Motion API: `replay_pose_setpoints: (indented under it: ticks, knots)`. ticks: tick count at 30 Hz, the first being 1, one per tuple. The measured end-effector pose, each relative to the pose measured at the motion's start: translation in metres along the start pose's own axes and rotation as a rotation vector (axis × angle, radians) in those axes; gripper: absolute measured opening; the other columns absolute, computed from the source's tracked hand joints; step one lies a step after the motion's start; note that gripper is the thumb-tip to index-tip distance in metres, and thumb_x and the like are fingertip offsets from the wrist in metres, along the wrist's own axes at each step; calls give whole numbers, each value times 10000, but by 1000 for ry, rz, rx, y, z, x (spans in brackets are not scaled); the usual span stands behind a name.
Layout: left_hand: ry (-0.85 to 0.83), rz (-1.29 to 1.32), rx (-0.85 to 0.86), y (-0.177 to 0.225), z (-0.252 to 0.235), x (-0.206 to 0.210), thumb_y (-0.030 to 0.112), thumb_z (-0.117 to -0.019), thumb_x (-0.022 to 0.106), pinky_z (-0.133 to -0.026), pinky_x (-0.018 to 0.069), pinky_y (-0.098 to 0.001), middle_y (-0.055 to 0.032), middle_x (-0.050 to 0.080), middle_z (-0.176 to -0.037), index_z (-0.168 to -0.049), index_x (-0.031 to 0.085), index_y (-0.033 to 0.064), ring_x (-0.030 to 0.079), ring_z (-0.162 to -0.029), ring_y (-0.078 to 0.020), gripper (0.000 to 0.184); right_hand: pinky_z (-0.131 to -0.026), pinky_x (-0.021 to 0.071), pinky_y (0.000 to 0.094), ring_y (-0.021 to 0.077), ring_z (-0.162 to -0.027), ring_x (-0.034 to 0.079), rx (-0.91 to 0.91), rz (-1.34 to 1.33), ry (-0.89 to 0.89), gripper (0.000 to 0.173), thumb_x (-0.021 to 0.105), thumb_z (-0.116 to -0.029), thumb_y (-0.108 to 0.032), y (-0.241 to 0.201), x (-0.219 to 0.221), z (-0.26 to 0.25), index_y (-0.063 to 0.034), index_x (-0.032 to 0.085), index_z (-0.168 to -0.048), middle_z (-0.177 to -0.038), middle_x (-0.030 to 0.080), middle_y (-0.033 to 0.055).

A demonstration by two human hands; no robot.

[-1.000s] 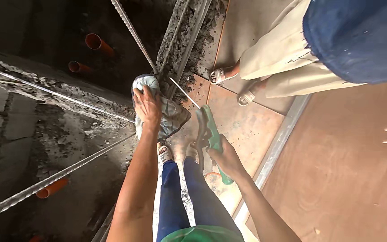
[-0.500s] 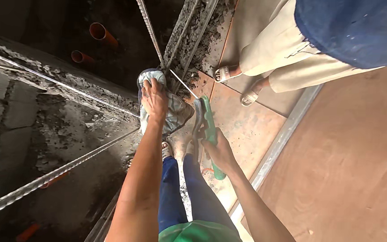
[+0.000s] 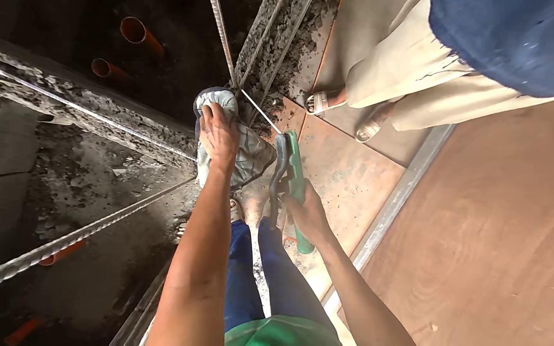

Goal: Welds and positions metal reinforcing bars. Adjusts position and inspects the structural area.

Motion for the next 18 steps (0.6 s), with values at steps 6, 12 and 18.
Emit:
replay_pose_setpoints:
  ticks: [6,12,18]
  knots:
    - [0,7,6,0,-1,0,329,-951,630,-860,555,-591,-204,588,-1330,-1267,597,62,618,-1188,-410,415,-507,585,341,180,-545,640,-11,-12,2,379,651,-957,-293,1,3,1,-79,541,-1250,-749,639,73]
    - [-15,-3,-2,0,-2,0,321,-955,626,-863,559,-592,-210,585,-1342,-1294,591,63,619,-1193,-412,427,-512,587,342,177,-548,641,-13,-9,8,384,652,-958,-301,0,3,0,-78,541,-1250,-755,640,70]
    - [-9,0,19,-1,3,1,358,-966,625,-879,553,-596,-210,582,-1352,-1311,581,62,610,-1208,-416,456,-556,600,367,183,-598,659,16,16,1,445,653,-958,-322,10,6,3,-77,527,-1307,-809,660,79]
Point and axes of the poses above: each hand's wrist, its own z-axis away from the middle knuckle, its own x-axis out of the palm, y = z × x, the point moved 10 cm from there along -z, towards the middle knuckle
